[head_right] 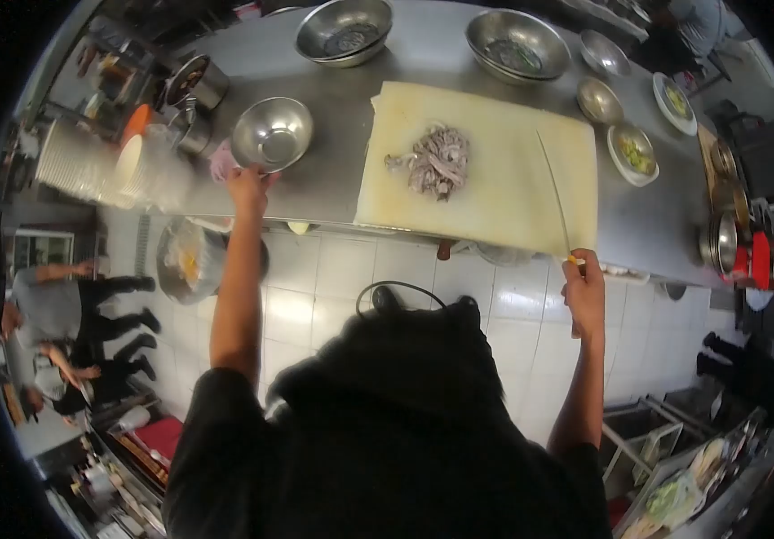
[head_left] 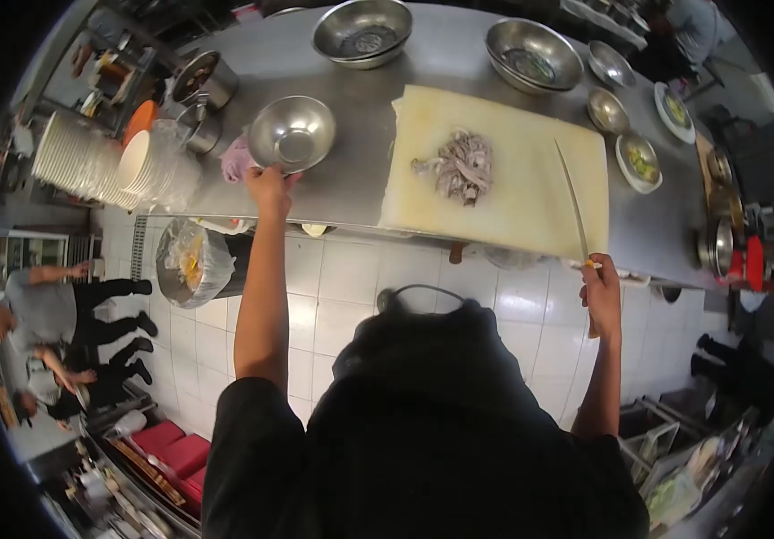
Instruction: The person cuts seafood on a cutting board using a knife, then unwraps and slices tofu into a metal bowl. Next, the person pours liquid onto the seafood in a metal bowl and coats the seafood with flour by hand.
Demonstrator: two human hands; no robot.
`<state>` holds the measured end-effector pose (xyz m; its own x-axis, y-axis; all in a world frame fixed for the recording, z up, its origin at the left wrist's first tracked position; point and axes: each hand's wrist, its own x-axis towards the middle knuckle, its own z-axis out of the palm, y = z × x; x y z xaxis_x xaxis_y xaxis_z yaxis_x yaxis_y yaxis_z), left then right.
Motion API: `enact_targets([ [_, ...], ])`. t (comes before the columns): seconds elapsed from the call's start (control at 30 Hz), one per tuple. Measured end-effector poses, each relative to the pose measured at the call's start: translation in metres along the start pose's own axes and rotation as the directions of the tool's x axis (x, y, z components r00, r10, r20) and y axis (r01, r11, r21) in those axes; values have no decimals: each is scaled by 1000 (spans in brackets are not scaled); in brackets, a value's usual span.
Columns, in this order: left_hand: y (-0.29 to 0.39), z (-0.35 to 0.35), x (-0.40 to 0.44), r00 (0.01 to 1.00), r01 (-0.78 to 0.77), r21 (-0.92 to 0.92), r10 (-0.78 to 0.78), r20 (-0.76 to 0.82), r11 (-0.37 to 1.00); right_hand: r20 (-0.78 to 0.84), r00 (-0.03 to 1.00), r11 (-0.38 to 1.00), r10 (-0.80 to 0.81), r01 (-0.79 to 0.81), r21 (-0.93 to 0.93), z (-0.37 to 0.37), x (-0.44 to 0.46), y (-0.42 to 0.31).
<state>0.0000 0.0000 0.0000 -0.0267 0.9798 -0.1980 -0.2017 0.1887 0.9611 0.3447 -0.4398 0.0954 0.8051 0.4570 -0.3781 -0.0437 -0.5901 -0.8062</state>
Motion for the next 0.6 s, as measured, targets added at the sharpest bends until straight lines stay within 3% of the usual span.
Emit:
enact_targets([
  [0.07,-16,0,-6,998,40,-55,-36,60,998,-11,999,997,41,-41,62,-13,-30,-2],
  [0.1,3,-13,24,972,-226,217,235,-16,950,42,999,994,15,-19,110,31,-33,-1],
  [0.13,5,-10,2,895,-377,467,445,-39,800,83,996,995,17,-25,95,28,-49,-2],
  [0.17,10,2,-19,766,-478,671,642,4,567,116,993,996,5,-15,86,27,-58,-4],
  [0.23,19,41,-89,780,-577,635,577,243,513,170,985,997,21,-34,74,28,-76,-11],
  [0.3,0,69,-125,504,-860,345,513,695,376,223,974,996,46,-61,63,29,-92,-17],
  [0.33,-3,89,-142,445,-876,268,456,770,401,244,968,996,55,-72,61,30,-95,-21],
  [0.4,-15,118,-160,434,-875,269,404,805,403,283,957,996,64,-79,42,31,-97,-24],
  [0.53,-35,148,-148,395,-914,303,429,813,268,286,954,996,85,-85,-12,22,-100,-23],
  [0.6,-39,156,-144,436,-891,332,384,814,309,309,946,995,98,-92,-33,16,-101,-16],
])
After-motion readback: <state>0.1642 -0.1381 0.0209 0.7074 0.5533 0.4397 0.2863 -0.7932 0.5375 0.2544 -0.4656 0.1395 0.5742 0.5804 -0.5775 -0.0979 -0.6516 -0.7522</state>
